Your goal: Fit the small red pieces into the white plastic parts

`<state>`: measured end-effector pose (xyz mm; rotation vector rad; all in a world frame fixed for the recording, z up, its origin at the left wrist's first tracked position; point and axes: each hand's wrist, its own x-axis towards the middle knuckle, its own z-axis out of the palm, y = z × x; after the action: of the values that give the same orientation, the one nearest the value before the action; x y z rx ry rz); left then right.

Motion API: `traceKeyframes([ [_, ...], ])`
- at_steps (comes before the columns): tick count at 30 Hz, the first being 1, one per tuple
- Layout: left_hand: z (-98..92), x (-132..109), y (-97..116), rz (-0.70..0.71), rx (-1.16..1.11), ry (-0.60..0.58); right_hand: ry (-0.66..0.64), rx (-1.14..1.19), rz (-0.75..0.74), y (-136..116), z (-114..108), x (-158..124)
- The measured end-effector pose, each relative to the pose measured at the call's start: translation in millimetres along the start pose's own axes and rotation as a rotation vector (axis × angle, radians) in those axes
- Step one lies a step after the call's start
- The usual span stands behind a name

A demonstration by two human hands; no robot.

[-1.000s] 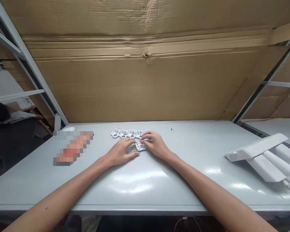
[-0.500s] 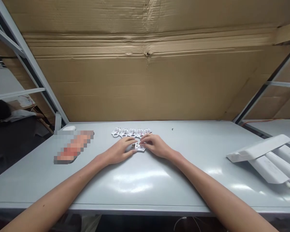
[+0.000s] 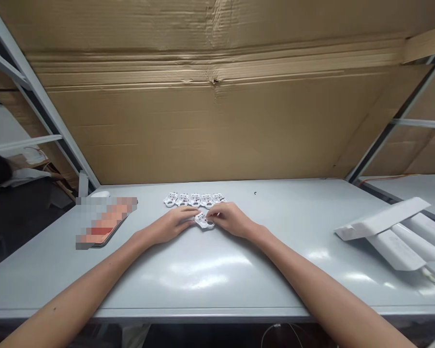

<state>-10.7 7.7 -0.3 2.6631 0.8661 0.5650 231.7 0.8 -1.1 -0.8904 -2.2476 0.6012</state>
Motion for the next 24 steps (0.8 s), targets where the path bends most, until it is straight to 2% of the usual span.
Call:
traceKeyframes([
  [6, -2.6, 0, 10, -0.04, 0.046, 0.02, -0.033, -0.085, -0.084, 3, 1, -1],
  [12, 7.9, 1, 26, -0.122, 0.143, 0.074, -0.052, -0.206, -0.149, 4, 7, -2],
  [21, 9.2, 1, 22, -0.175, 0.122, 0.041, 0.007, -0.399, -0.205, 0, 10, -2],
  [24, 7.2, 0, 21, -0.179, 0.115, 0.023, -0.016, -0.393, -0.19, -1, 7, -2],
])
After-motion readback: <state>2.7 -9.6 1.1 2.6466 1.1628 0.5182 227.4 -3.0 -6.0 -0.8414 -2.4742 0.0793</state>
